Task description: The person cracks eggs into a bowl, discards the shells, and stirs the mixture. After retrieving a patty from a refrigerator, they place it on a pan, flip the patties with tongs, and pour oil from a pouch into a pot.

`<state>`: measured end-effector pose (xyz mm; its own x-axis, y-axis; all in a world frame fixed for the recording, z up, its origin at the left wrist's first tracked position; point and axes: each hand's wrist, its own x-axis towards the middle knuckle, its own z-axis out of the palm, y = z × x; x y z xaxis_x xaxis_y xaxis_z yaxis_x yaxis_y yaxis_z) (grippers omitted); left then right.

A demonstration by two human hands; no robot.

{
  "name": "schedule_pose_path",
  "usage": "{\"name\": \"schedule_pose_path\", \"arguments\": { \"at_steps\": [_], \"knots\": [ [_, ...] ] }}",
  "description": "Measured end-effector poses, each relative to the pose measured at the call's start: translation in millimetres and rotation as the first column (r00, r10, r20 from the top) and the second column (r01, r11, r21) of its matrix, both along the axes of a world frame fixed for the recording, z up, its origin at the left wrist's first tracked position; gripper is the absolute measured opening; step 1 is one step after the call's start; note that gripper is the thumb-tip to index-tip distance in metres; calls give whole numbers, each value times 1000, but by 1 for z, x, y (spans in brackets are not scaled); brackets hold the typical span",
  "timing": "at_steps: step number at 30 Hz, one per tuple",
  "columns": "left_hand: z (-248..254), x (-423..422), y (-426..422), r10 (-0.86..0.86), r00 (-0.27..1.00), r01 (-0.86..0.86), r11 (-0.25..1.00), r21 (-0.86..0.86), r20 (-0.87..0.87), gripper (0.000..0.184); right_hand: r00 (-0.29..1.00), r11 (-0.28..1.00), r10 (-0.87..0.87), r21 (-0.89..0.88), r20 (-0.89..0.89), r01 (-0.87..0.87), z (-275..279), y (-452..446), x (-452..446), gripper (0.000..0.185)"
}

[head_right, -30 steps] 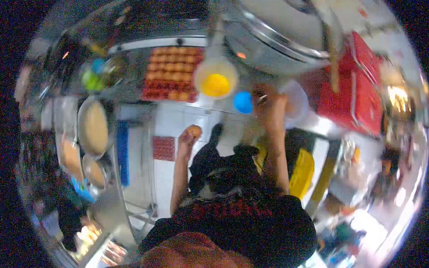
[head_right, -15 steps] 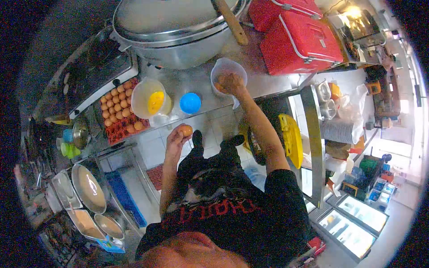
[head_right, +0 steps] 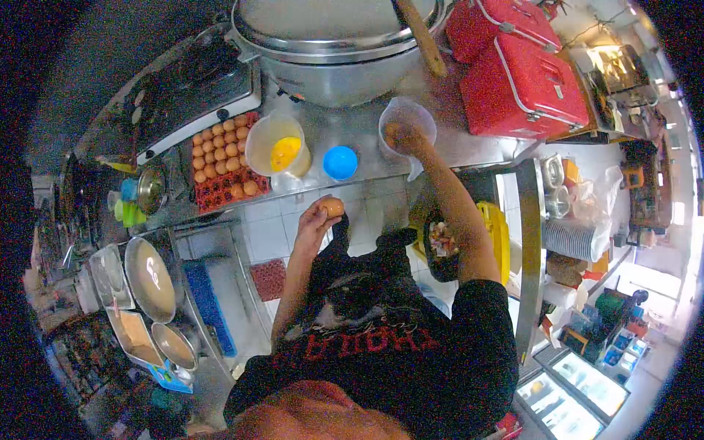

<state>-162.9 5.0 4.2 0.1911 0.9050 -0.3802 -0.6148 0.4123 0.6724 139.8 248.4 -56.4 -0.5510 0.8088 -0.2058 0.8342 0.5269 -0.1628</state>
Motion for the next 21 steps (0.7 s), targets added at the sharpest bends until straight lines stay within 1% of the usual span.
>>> {"name": "schedule_pose_path", "arguments": {
  "at_steps": [1,2,4,6,8,9,10,11,14,15,16,17,19,21],
  "knots": [
    [2,2,2,7,1000,-7,1000,6,5,43,1000,999,-2,40,-23,3,-42,9,13,35],
    [1,2,3,6,1000,-6,1000,12,10,43,999,997,-5,79,-48,9,-64,16,20,35],
    [-2,2,8,-1,1000,0,1000,25,18,43,996,999,-34,-40,78,37,-54,24,23,35],
    [-2,3,13,-3,1000,3,1000,5,18,42,997,989,-11,-149,80,23,-38,26,31,34],
    [-3,6,19,10,999,-10,1000,5,42,42,997,968,50,-242,-50,-61,9,24,32,31],
    [-5,7,22,24,998,-25,1000,13,66,41,975,930,-112,-366,-193,34,21,19,34,31],
    [-8,10,25,38,995,-40,999,21,91,41,908,863,-284,-495,-308,102,30,13,36,31],
    [-10,11,29,38,994,-40,999,19,107,41,801,773,-455,-620,-389,138,39,7,38,31],
    [-11,14,41,43,991,-44,999,10,124,41,748,805,-509,-544,-425,239,90,-16,23,29],
    [-4,17,46,50,993,-51,999,6,108,41,783,875,-465,-351,-414,333,105,-27,19,28],
    [0,18,50,70,994,-70,998,3,86,41,819,909,-415,-142,-398,392,119,-38,11,27],
    [-8,18,55,60,991,-62,998,13,121,42,854,908,-356,74,-380,412,125,-46,0,26],
    [-19,20,63,86,985,-89,996,11,152,43,870,915,-336,95,-360,393,119,-54,-2,25],
    [-24,20,74,99,984,-98,995,-17,151,44,741,876,-329,102,-586,470,114,-63,-3,27]
  ]
}}
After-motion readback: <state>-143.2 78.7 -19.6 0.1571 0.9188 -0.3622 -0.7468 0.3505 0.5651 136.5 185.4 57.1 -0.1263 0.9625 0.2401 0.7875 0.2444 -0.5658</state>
